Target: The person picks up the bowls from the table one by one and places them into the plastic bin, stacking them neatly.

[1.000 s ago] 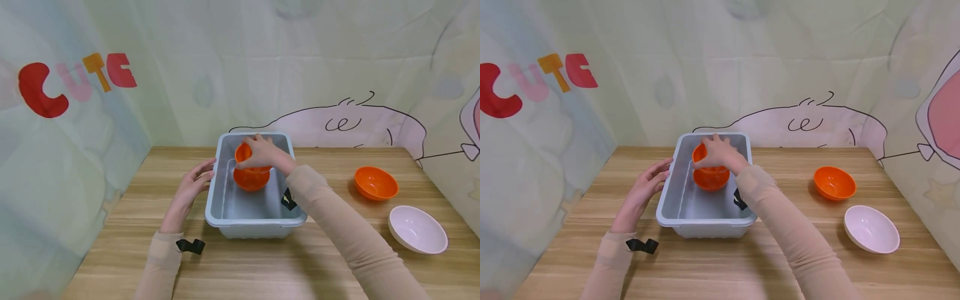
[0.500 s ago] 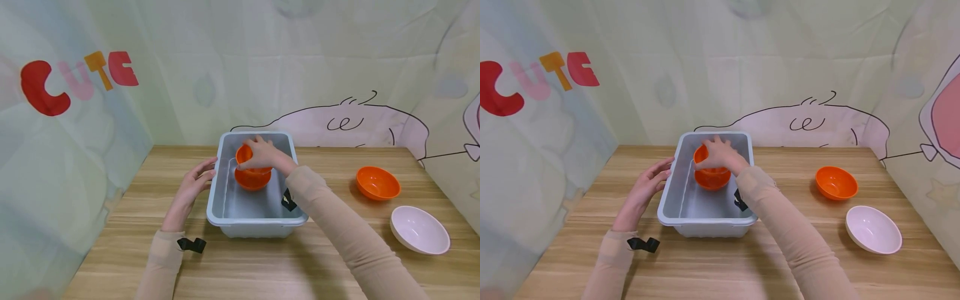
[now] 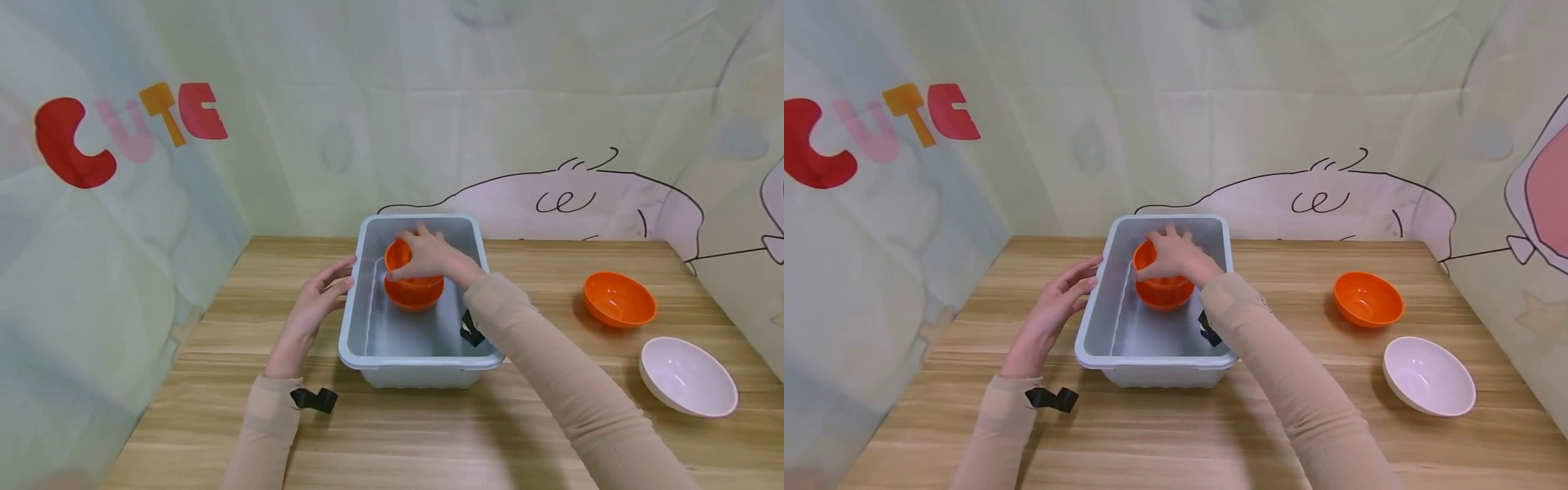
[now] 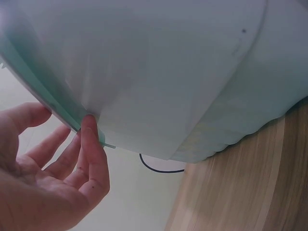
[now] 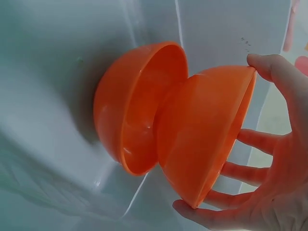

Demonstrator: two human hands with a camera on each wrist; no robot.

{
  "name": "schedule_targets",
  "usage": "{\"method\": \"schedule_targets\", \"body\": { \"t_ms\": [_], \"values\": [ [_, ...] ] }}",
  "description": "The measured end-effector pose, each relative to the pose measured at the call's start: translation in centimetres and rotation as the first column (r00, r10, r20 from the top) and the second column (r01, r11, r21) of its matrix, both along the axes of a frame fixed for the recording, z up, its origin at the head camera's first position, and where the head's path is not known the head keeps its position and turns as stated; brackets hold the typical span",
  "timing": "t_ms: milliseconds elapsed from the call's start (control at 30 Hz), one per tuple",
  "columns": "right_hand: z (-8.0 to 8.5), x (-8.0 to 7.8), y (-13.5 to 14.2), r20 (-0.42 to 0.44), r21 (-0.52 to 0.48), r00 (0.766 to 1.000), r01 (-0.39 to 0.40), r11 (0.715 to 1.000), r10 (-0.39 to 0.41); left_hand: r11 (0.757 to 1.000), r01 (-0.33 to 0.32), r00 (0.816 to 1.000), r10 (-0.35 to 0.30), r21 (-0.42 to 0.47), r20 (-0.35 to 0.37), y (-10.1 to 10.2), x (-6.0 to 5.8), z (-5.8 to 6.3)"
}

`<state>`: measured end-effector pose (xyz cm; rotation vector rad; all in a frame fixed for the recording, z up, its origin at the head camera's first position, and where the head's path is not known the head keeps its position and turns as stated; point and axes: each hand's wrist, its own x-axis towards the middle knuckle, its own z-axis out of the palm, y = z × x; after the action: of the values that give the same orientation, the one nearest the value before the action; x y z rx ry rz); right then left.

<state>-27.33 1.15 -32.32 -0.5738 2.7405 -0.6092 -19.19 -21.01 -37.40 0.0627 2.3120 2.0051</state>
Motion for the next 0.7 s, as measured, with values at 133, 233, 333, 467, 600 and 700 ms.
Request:
{"method": "schedule_targets", "body": {
  "t_ms": [133,233,333,467,600,700],
  "values": [
    [-0.2,-0.1,-0.13,0.002,0.01,1.0,-0.004,1.0,0.004,1.0,0.003,1.0,-0.003,-0.007,-0.001,-0.03,-0.16,-0.08],
    [-0.35,-0.19,-0.21,0.004,0.021,1.0,-0.006,1.0,0.006,1.0,0.0,1.0,0.0,-0.011,0.002,-0.06,-0.27,-0.17],
    [-0.43,-0.25,-0.28,0.011,0.031,1.0,-0.007,0.999,0.007,1.0,-0.002,1.0,0.002,-0.008,0.005,-0.08,-0.27,-0.25],
    [-0.5,-0.22,-0.25,0.016,0.043,1.0,-0.008,0.999,0.007,1.0,0.006,1.0,-0.006,0.001,0.001,-0.06,-0.25,-0.29],
    [-0.58,-0.15,-0.2,0.016,0.038,1.0,-0.015,0.999,0.014,1.0,0.005,1.0,-0.005,0.001,0.001,-0.08,-0.29,-0.27],
    [-0.63,-0.14,-0.24,0.022,0.034,1.0,-0.021,0.999,0.02,1.0,0.003,1.0,-0.003,-0.002,0.003,-0.12,-0.31,-0.21]
  ]
}}
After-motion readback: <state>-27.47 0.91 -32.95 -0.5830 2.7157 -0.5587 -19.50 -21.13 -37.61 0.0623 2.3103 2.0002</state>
